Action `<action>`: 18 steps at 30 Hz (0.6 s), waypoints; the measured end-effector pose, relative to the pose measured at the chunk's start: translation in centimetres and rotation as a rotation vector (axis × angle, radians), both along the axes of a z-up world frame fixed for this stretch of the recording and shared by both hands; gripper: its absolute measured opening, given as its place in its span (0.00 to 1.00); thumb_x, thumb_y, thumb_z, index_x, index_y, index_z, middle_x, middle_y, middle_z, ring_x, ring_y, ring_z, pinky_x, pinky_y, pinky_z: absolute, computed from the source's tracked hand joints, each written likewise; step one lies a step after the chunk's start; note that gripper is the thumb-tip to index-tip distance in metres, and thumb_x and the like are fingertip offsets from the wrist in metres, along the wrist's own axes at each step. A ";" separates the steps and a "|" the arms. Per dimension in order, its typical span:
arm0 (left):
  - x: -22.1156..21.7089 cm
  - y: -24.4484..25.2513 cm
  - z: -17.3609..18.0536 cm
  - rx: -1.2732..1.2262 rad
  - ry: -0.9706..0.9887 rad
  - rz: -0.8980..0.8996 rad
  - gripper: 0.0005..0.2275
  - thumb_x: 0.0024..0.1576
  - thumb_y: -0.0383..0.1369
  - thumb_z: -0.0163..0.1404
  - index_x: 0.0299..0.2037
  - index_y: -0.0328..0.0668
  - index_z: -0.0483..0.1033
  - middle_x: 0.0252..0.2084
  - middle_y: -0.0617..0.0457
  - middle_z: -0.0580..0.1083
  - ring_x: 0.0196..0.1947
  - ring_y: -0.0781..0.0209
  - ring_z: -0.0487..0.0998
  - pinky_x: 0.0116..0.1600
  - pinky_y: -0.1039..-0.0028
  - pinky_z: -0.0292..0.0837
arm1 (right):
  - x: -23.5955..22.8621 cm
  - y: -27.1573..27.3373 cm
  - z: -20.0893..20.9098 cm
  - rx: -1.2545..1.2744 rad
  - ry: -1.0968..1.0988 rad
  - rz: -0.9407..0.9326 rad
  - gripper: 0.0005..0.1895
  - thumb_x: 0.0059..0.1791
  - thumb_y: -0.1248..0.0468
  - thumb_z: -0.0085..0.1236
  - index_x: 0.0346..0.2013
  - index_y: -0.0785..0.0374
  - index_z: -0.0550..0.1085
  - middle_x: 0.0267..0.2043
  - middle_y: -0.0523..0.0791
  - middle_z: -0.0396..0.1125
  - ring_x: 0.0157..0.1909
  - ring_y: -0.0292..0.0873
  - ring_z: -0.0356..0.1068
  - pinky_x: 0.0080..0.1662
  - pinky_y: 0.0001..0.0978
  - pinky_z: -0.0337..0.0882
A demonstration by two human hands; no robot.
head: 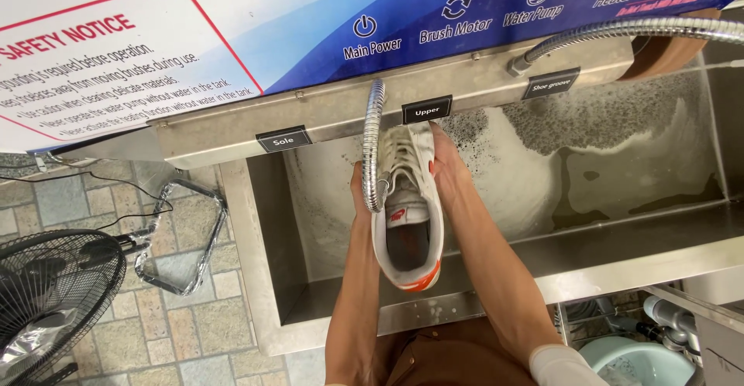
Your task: Washing and scrubbing a white sneaker in an industrial cleaning sink.
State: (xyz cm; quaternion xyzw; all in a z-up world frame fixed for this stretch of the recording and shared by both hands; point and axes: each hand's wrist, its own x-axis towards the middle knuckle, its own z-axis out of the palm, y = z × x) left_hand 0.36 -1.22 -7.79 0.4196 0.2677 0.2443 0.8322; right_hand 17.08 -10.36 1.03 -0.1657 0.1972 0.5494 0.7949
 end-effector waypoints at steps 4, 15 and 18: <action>-0.8 0.6 1.0 0.093 0.119 -0.029 0.06 0.56 0.22 0.51 0.42 0.36 0.70 0.29 0.51 0.70 0.21 0.64 0.73 0.25 0.75 0.74 | -0.9 -0.9 0.3 0.135 0.054 -0.140 0.13 0.58 0.62 0.50 0.41 0.72 0.75 0.35 0.55 0.75 0.32 0.50 0.77 0.35 0.43 0.81; -0.6 1.0 3.7 -0.293 -0.017 -0.050 0.10 0.66 0.37 0.43 0.38 0.39 0.69 0.30 0.51 0.71 0.26 0.63 0.73 0.31 0.71 0.74 | -0.1 1.0 -1.3 -0.259 -0.070 -0.219 0.11 0.57 0.67 0.42 0.44 0.71 0.72 0.38 0.56 0.73 0.35 0.50 0.77 0.36 0.43 0.82; 1.1 1.5 8.7 -0.480 -0.066 0.002 0.11 0.64 0.36 0.39 0.41 0.38 0.70 0.33 0.52 0.73 0.29 0.64 0.74 0.35 0.73 0.75 | 0.8 1.7 -3.3 -0.149 -0.140 -0.087 0.12 0.57 0.64 0.43 0.43 0.71 0.71 0.33 0.53 0.74 0.29 0.48 0.76 0.31 0.41 0.81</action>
